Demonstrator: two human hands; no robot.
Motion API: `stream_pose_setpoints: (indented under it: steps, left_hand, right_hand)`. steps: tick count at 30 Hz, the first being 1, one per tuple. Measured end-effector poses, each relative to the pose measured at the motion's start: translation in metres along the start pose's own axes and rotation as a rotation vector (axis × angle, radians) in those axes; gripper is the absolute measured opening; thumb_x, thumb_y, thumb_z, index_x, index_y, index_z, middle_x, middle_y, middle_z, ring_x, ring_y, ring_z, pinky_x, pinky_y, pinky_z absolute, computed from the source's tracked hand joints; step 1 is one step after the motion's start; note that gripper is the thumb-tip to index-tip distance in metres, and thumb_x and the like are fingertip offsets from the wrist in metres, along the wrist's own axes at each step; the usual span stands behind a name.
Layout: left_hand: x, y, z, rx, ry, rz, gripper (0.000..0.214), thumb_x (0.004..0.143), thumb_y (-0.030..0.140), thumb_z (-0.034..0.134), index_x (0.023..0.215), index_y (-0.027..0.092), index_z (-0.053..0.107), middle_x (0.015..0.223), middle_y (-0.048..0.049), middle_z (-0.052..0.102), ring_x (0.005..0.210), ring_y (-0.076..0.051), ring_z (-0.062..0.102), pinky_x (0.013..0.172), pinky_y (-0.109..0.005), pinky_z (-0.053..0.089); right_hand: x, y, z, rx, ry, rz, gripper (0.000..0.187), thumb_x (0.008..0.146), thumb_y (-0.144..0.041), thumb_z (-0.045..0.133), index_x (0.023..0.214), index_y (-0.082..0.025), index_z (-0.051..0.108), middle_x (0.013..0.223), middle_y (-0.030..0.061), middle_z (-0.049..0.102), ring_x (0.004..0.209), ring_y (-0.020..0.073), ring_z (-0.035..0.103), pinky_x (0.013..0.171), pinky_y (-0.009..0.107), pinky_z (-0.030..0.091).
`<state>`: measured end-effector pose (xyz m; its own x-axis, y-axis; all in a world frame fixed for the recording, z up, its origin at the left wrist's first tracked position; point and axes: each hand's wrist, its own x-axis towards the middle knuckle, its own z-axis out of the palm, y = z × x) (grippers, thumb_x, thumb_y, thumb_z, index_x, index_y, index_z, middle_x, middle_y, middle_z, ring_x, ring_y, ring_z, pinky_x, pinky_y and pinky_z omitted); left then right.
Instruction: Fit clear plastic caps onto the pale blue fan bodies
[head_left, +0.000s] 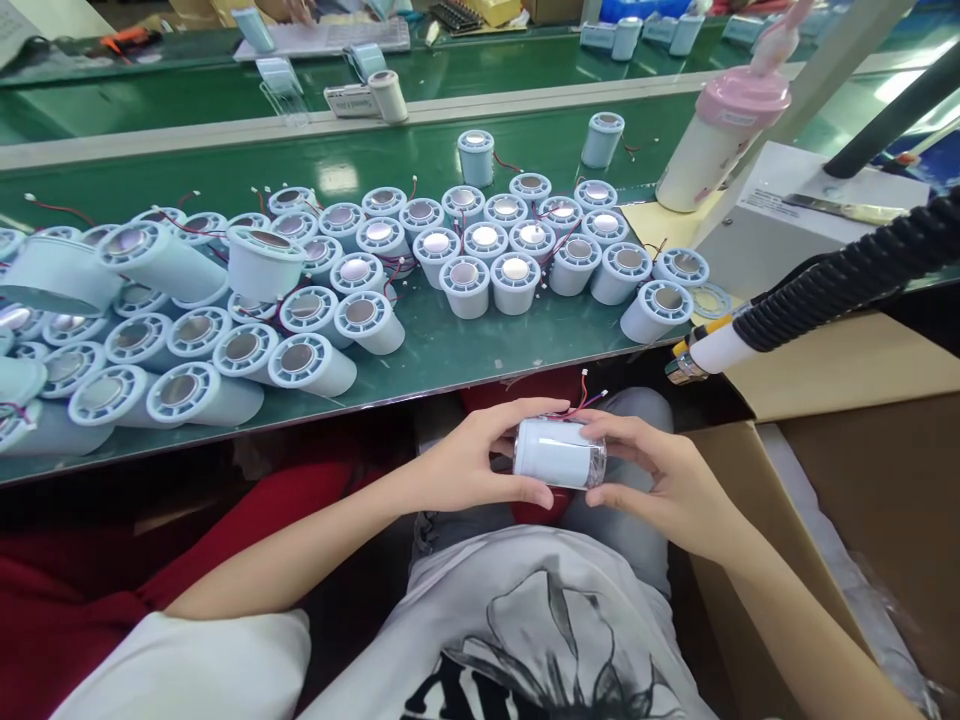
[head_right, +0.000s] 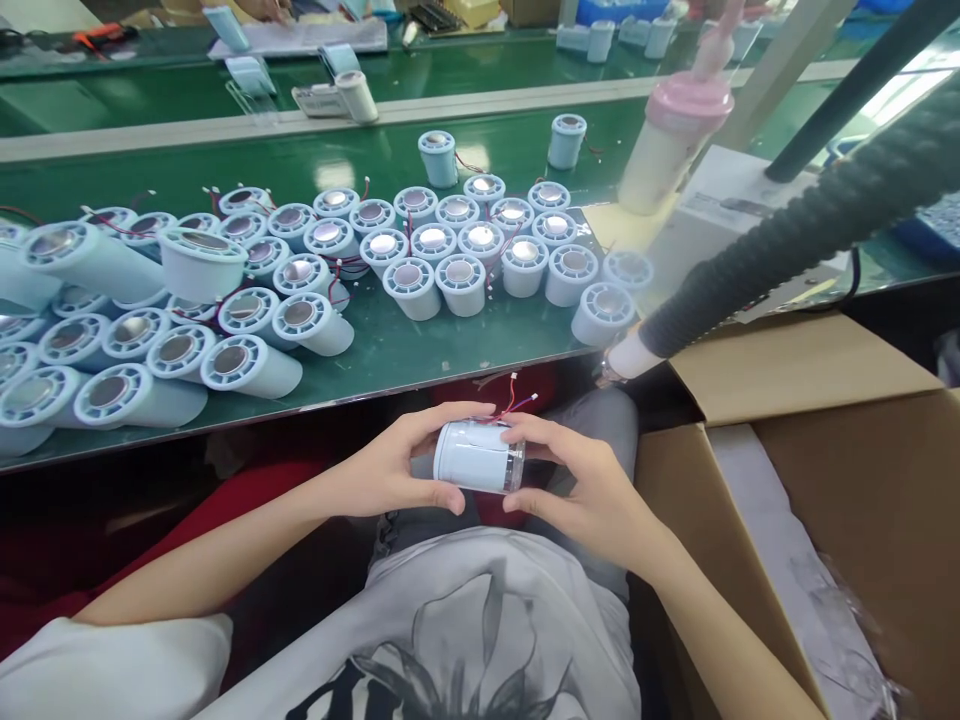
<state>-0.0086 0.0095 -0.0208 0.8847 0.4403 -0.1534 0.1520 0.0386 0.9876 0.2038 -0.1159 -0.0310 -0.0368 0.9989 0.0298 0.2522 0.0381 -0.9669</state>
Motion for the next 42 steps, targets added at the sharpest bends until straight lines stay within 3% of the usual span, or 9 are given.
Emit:
stream_pose_setpoints:
  steps: [6,12,21,28,38,40,42]
  left_hand:
    - [-0.003,0.0,-0.005,0.173,-0.018,0.216,0.081,0.066,0.024,0.087,0.139,0.028,0.051,0.139,-0.0104,0.057,0.123,-0.027,0.057,0.102,-0.037,0.049]
    - [-0.003,0.0,-0.008,0.28,-0.034,0.328,0.083,0.066,0.023,0.087,0.14,0.028,0.049,0.141,-0.0088,0.057,0.127,-0.026,0.055,0.11,-0.037,0.043]
    - [-0.005,-0.002,-0.007,0.315,-0.046,0.391,0.082,0.067,0.023,0.086,0.141,0.029,0.048,0.143,-0.0089,0.055,0.13,-0.026,0.053,0.112,-0.04,0.041]
    - [-0.004,-0.003,-0.009,0.325,-0.048,0.404,0.084,0.068,0.022,0.086,0.141,0.031,0.047,0.144,-0.0081,0.054,0.13,-0.025,0.053,0.112,-0.039,0.041]
    - [-0.004,-0.003,-0.01,0.314,-0.064,0.411,0.082,0.068,0.023,0.086,0.141,0.03,0.048,0.144,-0.0101,0.053,0.131,-0.027,0.052,0.112,-0.041,0.041]
    - [-0.004,-0.004,-0.01,0.307,-0.07,0.417,0.081,0.069,0.023,0.085,0.14,0.03,0.049,0.145,-0.011,0.052,0.132,-0.028,0.051,0.112,-0.043,0.041]
    - [-0.003,-0.005,-0.01,0.303,-0.069,0.432,0.079,0.069,0.022,0.085,0.14,0.031,0.05,0.146,-0.0112,0.051,0.133,-0.028,0.05,0.111,-0.043,0.041]
  right_hand:
    - [0.0,-0.004,-0.001,0.156,-0.025,0.042,0.043,0.082,-0.02,0.078,0.12,-0.032,0.061,0.126,0.0021,0.063,0.12,0.0228,0.06,0.098,0.033,0.056]
    - [0.001,-0.007,0.001,0.33,-0.063,0.164,0.038,0.084,-0.028,0.077,0.118,-0.032,0.06,0.115,0.0009,0.064,0.106,0.0169,0.063,0.088,0.025,0.057]
    - [0.004,-0.006,0.006,0.548,-0.039,0.323,0.039,0.081,-0.041,0.079,0.109,-0.025,0.06,0.093,-0.0008,0.069,0.082,0.0096,0.066,0.07,0.013,0.055]
    - [0.008,-0.004,0.012,0.667,-0.015,0.459,0.051,0.076,-0.057,0.077,0.102,-0.019,0.056,0.078,-0.0014,0.069,0.061,0.0112,0.067,0.057,0.019,0.059]
    - [0.009,-0.002,0.021,0.82,-0.081,0.593,0.054,0.078,-0.069,0.066,0.088,-0.017,0.055,0.059,0.0004,0.067,0.046,0.012,0.065,0.04,0.013,0.05]
    - [0.011,-0.003,0.022,0.85,-0.137,0.643,0.058,0.081,-0.073,0.059,0.084,-0.015,0.057,0.058,0.0038,0.068,0.042,0.0113,0.062,0.037,0.013,0.048]
    - [0.013,-0.005,0.022,0.883,-0.198,0.725,0.061,0.092,-0.07,0.042,0.081,-0.013,0.059,0.06,0.0073,0.069,0.04,0.0101,0.06,0.036,0.012,0.046]
